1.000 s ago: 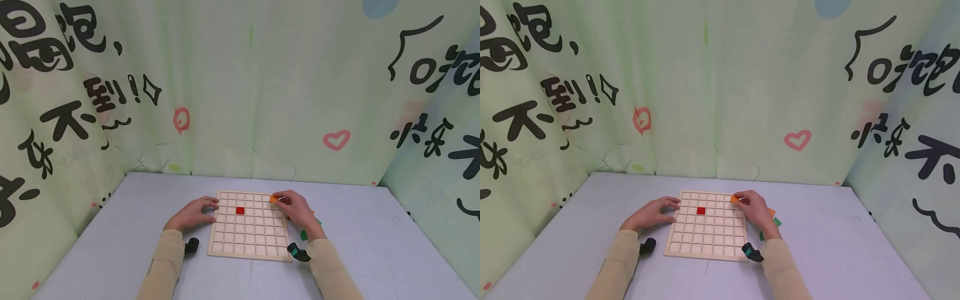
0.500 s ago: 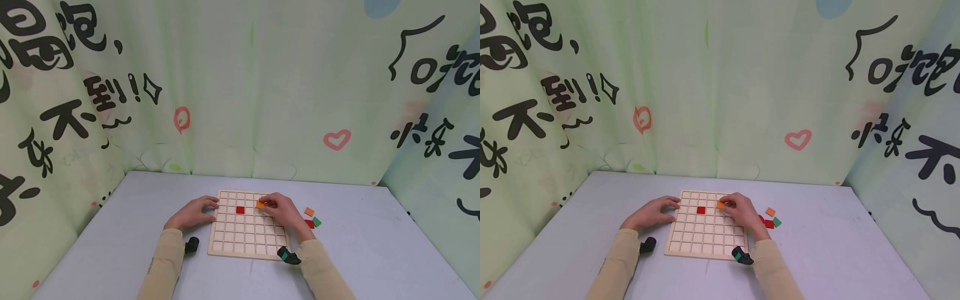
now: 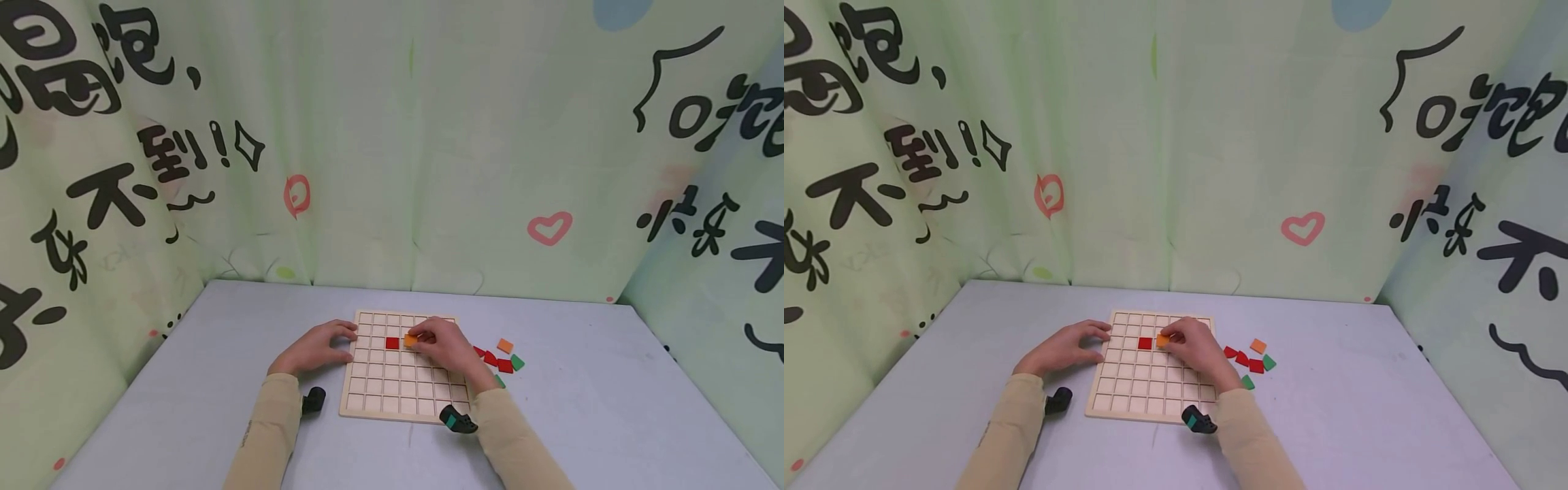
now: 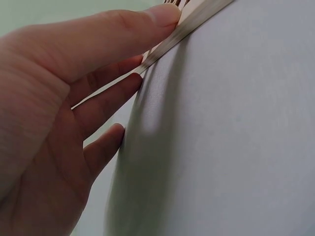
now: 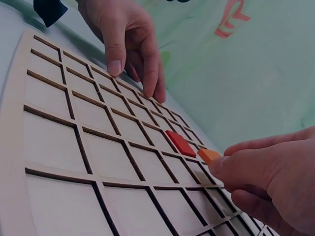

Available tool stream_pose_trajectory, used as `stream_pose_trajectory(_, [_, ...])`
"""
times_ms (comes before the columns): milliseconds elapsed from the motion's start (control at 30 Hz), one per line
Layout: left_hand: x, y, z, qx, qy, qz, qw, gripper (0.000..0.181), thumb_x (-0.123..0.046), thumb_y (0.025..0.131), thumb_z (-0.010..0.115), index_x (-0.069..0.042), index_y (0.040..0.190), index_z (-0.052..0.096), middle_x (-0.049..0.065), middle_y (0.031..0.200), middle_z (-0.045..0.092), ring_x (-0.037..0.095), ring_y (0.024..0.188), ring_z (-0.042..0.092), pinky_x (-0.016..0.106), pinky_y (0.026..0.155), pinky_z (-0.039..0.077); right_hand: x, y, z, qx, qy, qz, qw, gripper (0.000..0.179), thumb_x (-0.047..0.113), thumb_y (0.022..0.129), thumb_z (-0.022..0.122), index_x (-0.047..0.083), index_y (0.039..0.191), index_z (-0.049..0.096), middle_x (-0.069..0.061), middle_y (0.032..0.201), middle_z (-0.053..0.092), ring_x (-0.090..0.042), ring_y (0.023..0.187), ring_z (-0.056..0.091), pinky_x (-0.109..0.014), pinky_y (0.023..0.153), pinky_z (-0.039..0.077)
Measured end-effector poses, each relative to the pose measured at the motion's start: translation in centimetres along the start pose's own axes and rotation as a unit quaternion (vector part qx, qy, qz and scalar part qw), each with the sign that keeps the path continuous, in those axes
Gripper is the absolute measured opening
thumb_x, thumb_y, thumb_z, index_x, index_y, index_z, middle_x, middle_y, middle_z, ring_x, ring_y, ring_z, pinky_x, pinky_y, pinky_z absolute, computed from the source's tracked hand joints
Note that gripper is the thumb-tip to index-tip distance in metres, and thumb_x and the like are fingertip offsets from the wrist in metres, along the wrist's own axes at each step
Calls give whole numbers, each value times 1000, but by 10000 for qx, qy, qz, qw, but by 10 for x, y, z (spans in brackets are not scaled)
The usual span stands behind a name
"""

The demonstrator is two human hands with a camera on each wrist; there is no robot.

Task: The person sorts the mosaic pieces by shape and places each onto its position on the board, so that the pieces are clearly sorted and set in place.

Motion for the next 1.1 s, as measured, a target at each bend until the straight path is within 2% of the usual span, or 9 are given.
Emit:
stream_pose_trajectory(133, [-2,0,0,22,17,0,10000,32,-10,82,78,-7,113,69,5,139,54,29,135,42,44,113,35,3,1,2,82,-147,-93,9998,20,9,87,73,9,107,73,0,100,65,-13,85,58,-30,79,53])
stream_pose_trajectory(600, [-1,1,0,-1,114,-71,9999,32,-10,81,79,-8,112,69,3,137,55,27,134,43,43,112,35,4,1,9,142,-329,-33,9994,20,8,87,73,8,106,73,1,98,64,-12,84,55,-30,78,52])
stream_pose_trajectory(1100, [1,1,0,22,123,-147,9998,34,-12,82,79,-9,114,69,2,139,54,26,136,41,42,113,34,-1,1,7,30,-162,-10,9999,18,7,87,72,8,104,73,0,99,66,-13,85,56,-32,80,52])
Point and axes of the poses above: each hand's wrist, its own y-axis towards the middle knuckle, its own z-axis out of the palm, x = y × z, the point moved 10 cm from there along y, towards the middle knuckle
